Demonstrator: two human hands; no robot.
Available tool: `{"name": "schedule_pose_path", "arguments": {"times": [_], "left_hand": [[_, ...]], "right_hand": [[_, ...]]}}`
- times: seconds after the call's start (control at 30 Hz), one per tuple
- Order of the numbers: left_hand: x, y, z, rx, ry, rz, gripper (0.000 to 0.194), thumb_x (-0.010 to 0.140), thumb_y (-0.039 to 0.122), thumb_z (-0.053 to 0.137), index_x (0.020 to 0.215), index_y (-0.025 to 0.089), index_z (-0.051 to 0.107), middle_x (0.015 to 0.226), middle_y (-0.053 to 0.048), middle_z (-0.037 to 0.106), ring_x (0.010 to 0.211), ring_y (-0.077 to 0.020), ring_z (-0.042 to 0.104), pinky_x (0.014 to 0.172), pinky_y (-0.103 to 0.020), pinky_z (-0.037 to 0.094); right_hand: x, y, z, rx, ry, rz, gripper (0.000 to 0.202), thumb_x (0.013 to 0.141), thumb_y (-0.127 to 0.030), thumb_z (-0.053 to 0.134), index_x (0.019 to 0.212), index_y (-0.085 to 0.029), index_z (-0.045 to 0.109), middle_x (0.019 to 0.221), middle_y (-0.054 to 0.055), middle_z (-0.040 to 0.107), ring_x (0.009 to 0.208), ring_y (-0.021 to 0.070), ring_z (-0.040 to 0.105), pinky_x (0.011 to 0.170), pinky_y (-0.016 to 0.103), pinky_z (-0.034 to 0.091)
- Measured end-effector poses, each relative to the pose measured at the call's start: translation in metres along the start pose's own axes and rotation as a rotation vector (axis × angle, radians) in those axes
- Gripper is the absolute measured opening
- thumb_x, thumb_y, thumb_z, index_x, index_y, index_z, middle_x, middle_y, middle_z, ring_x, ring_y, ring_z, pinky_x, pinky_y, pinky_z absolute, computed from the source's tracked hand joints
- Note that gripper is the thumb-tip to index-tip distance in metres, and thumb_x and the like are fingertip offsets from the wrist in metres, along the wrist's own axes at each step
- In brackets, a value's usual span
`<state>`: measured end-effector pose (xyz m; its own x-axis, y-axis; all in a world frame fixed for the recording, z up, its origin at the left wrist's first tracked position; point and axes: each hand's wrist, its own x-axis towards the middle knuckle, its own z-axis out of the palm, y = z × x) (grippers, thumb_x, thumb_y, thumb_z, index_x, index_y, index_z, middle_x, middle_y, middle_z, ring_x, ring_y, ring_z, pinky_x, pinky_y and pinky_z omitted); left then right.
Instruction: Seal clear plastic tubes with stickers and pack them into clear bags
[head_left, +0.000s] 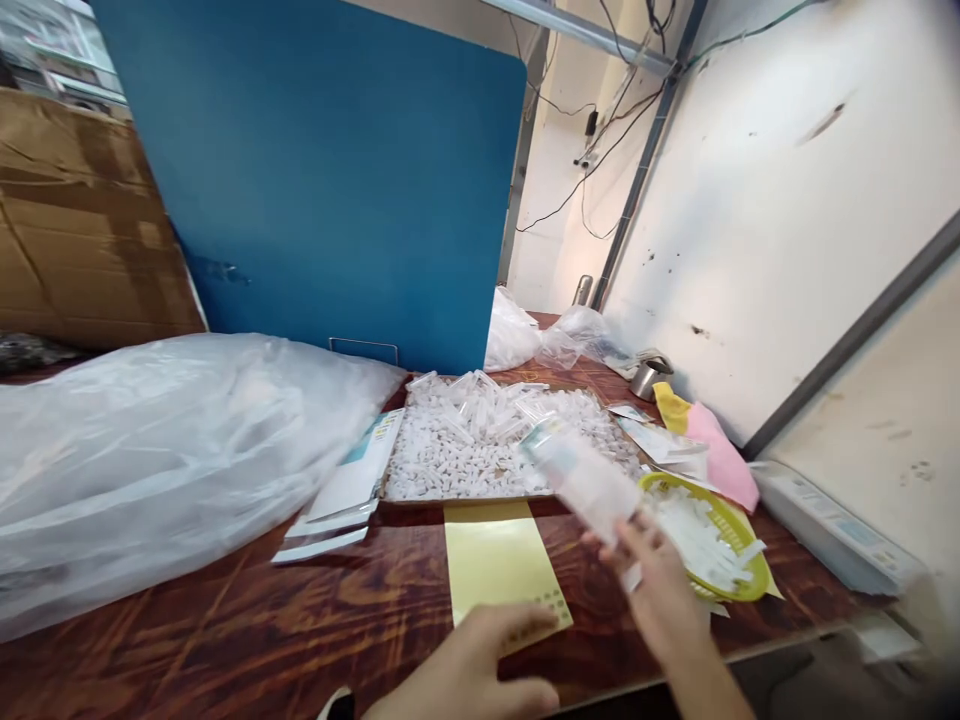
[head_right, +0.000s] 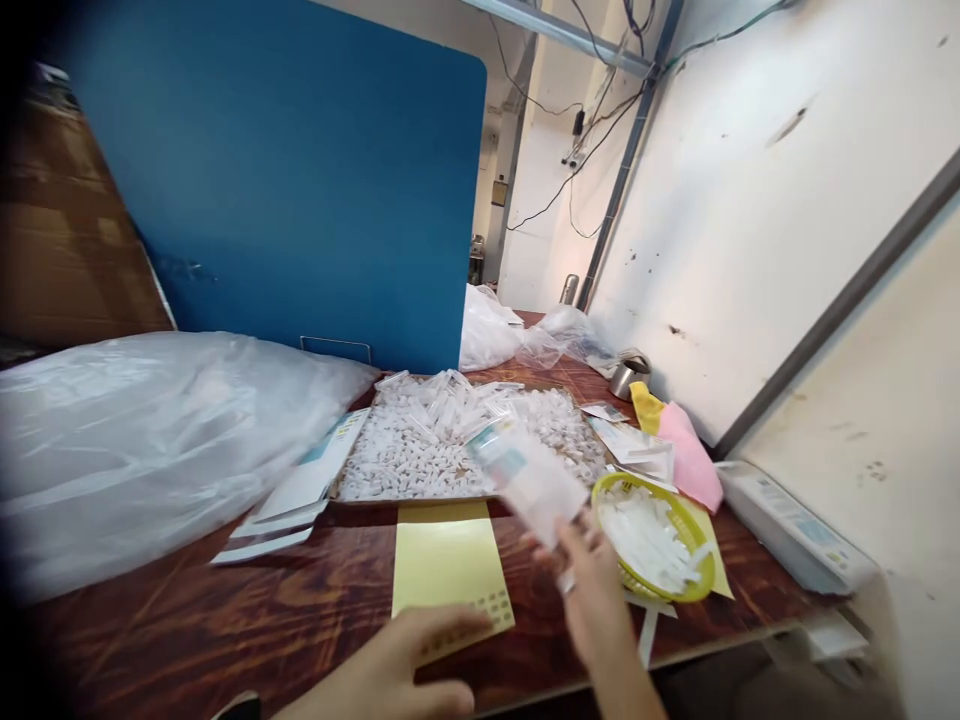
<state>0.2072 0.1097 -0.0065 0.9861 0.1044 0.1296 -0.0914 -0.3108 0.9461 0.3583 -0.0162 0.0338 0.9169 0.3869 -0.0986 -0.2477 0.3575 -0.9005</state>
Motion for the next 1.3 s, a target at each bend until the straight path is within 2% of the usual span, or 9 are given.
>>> {"name": "schedule_pose_path", "arguments": {"times": [0.13,0.23,0.5,0.6,0.73,0.93,1.03,1.13,1.3], "left_hand": [[-0.006,0.007,-0.016,0.339,-0.231,0.265,0.027,0.082,0.032,0.062,0.108,0.026,0.062,0.103,-0.003,0.068,0.095,-0.0189,0.062,0.085,-0.026,0.047],[0.0,0.014,-0.035,0.489,-0.14,0.254,0.02,0.087,0.026,0.056,0.107,0.026,0.058,0.102,-0.001,0.067,0.092,-0.0157,0.06,0.081,-0.024,0.045],[0.018,-0.028,-0.061,1.013,0.116,0.594,0.019,0.092,0.013,0.039,0.084,0.018,0.056,0.066,0.0,0.057,0.063,-0.0145,0.047,0.06,-0.03,0.032],[0.015,-0.032,-0.065,1.051,0.112,0.587,0.02,0.093,0.015,0.038,0.083,0.018,0.055,0.067,0.0,0.055,0.064,-0.0144,0.046,0.061,-0.029,0.032],[0.015,-0.03,-0.072,1.046,0.198,0.565,0.02,0.094,0.017,0.038,0.085,0.017,0.056,0.069,-0.001,0.057,0.065,-0.0141,0.047,0.062,-0.028,0.035],[0.013,-0.022,-0.073,1.113,0.309,0.594,0.019,0.092,0.016,0.04,0.088,0.017,0.059,0.069,-0.001,0.06,0.067,-0.014,0.052,0.066,-0.028,0.039],[0.001,-0.017,-0.08,1.197,0.538,0.448,0.026,0.091,0.019,0.045,0.114,0.016,0.055,0.099,-0.01,0.066,0.096,-0.0218,0.057,0.088,-0.04,0.038],[-0.014,-0.023,-0.099,1.221,0.74,0.072,0.051,0.084,0.022,0.055,0.133,0.013,0.042,0.134,-0.018,0.049,0.125,-0.0313,0.042,0.104,-0.05,0.028],[-0.03,-0.049,-0.142,1.104,0.705,-0.18,0.041,0.084,0.015,0.047,0.124,0.016,0.053,0.12,-0.011,0.064,0.102,-0.0247,0.063,0.083,-0.034,0.048]], "right_hand": [[0.069,-0.046,-0.02,0.039,0.15,-0.313,0.032,0.055,-0.016,0.077,0.081,-0.016,0.06,0.08,0.001,0.068,0.067,0.0146,0.068,0.057,0.02,0.059],[0.09,-0.057,-0.028,0.028,0.146,-0.185,0.022,0.061,-0.021,0.072,0.075,-0.015,0.055,0.082,0.006,0.066,0.075,0.0176,0.068,0.062,0.023,0.06],[0.014,0.042,-0.004,-0.465,-0.026,-0.159,0.047,0.077,-0.048,0.061,0.115,-0.026,0.043,0.101,0.005,0.061,0.075,0.0204,0.063,0.043,0.026,0.05],[-0.014,0.074,-0.017,-0.993,-0.181,-0.422,0.032,0.08,-0.05,0.056,0.094,-0.022,0.061,0.088,0.007,0.065,0.078,0.0251,0.061,0.062,0.037,0.052],[-0.023,0.083,-0.036,-1.393,0.039,-0.83,0.042,0.085,-0.054,0.046,0.09,-0.017,0.065,0.092,0.013,0.064,0.088,0.0307,0.056,0.076,0.045,0.045],[-0.024,0.079,-0.024,-1.549,0.075,-0.978,0.045,0.092,-0.047,0.035,0.099,-0.013,0.063,0.104,0.015,0.061,0.099,0.0312,0.053,0.078,0.043,0.04],[-0.026,0.08,-0.021,-1.564,0.045,-0.965,0.037,0.092,-0.042,0.039,0.096,-0.015,0.064,0.104,0.013,0.062,0.101,0.0306,0.053,0.079,0.043,0.038],[-0.026,0.08,-0.021,-1.554,0.041,-0.918,0.029,0.089,-0.037,0.044,0.091,-0.017,0.064,0.102,0.011,0.063,0.098,0.0292,0.053,0.078,0.041,0.037],[-0.027,0.077,-0.02,-1.549,0.018,-0.875,0.022,0.088,-0.033,0.048,0.091,-0.017,0.063,0.103,0.01,0.063,0.096,0.0273,0.054,0.079,0.04,0.036]]}}
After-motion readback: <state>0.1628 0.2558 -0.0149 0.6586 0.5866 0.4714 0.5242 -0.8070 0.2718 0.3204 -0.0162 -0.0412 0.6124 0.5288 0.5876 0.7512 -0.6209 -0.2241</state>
